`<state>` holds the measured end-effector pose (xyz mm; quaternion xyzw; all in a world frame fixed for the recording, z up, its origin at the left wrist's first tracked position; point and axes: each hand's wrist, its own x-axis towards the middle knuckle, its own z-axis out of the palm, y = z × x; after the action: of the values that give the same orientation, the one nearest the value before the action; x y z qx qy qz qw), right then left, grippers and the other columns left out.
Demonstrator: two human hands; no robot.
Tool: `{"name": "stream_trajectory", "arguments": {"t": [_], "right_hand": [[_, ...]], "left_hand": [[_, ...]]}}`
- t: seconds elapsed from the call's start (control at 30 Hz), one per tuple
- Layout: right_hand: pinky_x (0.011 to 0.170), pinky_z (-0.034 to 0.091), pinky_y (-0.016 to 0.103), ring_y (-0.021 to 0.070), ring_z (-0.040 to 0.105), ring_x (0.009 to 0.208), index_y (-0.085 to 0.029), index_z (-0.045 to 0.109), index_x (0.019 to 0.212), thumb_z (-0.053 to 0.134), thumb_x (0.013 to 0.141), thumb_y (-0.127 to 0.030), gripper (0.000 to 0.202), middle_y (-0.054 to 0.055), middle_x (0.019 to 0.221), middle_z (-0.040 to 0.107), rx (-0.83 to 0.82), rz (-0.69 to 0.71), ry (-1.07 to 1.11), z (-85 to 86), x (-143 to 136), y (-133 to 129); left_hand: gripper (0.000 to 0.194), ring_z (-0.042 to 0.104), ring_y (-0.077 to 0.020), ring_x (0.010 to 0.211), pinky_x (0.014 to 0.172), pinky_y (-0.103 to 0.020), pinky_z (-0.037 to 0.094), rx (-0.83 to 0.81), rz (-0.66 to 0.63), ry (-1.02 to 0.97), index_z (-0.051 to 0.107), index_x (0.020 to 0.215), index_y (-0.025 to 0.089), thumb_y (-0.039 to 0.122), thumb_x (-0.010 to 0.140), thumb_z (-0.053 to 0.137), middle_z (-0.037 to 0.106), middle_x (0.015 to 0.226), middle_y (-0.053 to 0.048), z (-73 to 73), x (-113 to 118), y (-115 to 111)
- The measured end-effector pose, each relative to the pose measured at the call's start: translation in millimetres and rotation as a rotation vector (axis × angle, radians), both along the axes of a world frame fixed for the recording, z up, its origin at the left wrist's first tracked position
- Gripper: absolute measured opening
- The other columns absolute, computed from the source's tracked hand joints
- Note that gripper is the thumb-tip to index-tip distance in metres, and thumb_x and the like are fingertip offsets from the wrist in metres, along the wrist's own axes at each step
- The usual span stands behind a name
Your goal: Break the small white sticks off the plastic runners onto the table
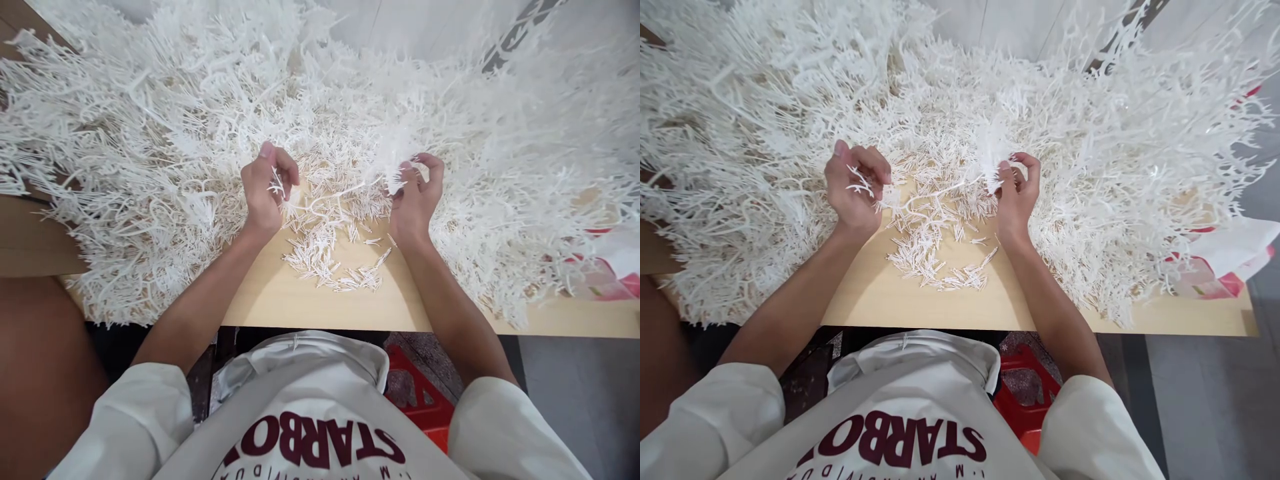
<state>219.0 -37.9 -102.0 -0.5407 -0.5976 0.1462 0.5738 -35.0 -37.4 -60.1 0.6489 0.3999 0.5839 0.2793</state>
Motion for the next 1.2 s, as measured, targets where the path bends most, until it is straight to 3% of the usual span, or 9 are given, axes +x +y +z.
{"name": "stream_trajectory", "arguments": {"t": [0.13,0.23,0.37,0.43,0.57,0.73,0.87,1.03,1.2], "right_hand": [[0.055,0.046,0.029,0.0156,0.062,0.076,-0.03,0.04,0.121,0.034,0.094,-0.052,0.035,0.005,0.098,0.057,-0.044,-0.068,0.067,3.9,4,1],[0.065,0.05,0.033,0.0183,0.061,0.087,-0.024,0.052,0.105,0.038,0.093,-0.047,0.03,0.008,0.1,0.058,-0.029,-0.021,0.092,21.0,-8,-8],[0.078,0.05,0.042,0.0242,0.058,0.099,-0.025,0.06,0.1,0.039,0.093,-0.044,0.03,0.01,0.098,0.059,0.346,-0.012,0.025,50.3,-30,-33],[0.085,0.051,0.045,0.025,0.059,0.103,-0.028,0.061,0.109,0.043,0.092,-0.041,0.029,0.009,0.101,0.062,0.422,0.159,-0.144,58.6,-39,-46],[0.084,0.056,0.039,0.0196,0.064,0.103,-0.03,0.056,0.119,0.052,0.09,-0.036,0.03,0.005,0.117,0.063,0.18,0.517,-0.436,54.6,-59,-60],[0.067,0.057,0.026,0.0116,0.067,0.079,-0.024,0.054,0.112,0.064,0.082,-0.044,0.038,0.002,0.105,0.068,-0.19,0.517,-0.306,39.2,-76,-61],[0.076,0.057,0.031,0.0135,0.067,0.086,-0.025,0.061,0.101,0.058,0.088,-0.037,0.018,0.001,0.099,0.07,-0.14,0.428,-0.186,39.6,-74,-59],[0.081,0.055,0.037,0.0164,0.065,0.095,-0.029,0.064,0.104,0.046,0.094,-0.026,0.021,0.002,0.102,0.069,-0.004,0.356,-0.175,47.9,-61,-55],[0.085,0.053,0.038,0.0165,0.065,0.096,-0.03,0.057,0.117,0.043,0.095,-0.025,0.027,0.002,0.111,0.066,0.002,0.342,-0.251,45.8,-54,-53]], "left_hand": [[0.056,0.036,-0.0039,0.047,0.045,-0.03,0.025,0.007,0.15,-0.228,0.032,0.056,0.018,0.05,0.099,0.017,0.035,0.052,0.001,11.0,4,-5],[0.056,0.031,-0.0047,0.045,0.044,-0.03,0.022,0.016,0.109,-0.315,0.033,0.053,0.018,0.048,0.099,0.02,0.031,0.05,0.001,17.9,8,-7],[0.057,0.04,-0.0096,0.048,0.05,-0.031,0.035,-0.087,0.012,-0.298,0.03,0.053,0.02,0.051,0.097,0.015,0.028,0.048,0.0,20.0,14,-12],[0.056,0.049,-0.0116,0.053,0.057,-0.032,0.045,-0.163,-0.052,-0.247,0.028,0.054,0.02,0.051,0.098,0.012,0.024,0.046,0.0,20.8,15,-16],[0.065,0.061,-0.0155,0.071,0.072,-0.035,0.053,-0.122,-0.189,-0.004,0.045,0.066,0.022,0.054,0.096,-0.004,0.026,0.044,-0.001,23.5,14,-26],[0.077,0.065,-0.0169,0.077,0.069,-0.035,0.055,-0.102,-0.206,0.183,0.058,0.095,0.024,0.057,0.092,-0.011,0.034,0.045,-0.001,24.6,14,-33],[0.075,0.067,-0.0159,0.08,0.067,-0.032,0.056,-0.119,-0.213,0.217,0.058,0.1,0.024,0.054,0.093,-0.01,0.038,0.047,-0.001,22.2,17,-34],[0.063,0.066,-0.0145,0.102,0.075,-0.032,0.057,-0.072,-0.171,0.234,0.053,0.11,0.024,0.044,0.098,-0.005,0.065,0.084,-0.003,17.4,21,-31],[0.04,0.063,-0.0145,0.107,0.073,-0.028,0.056,-0.091,-0.249,0.244,0.046,0.12,0.028,0.048,0.099,0.018,0.06,0.121,-0.004,16.0,20,-28]]}}
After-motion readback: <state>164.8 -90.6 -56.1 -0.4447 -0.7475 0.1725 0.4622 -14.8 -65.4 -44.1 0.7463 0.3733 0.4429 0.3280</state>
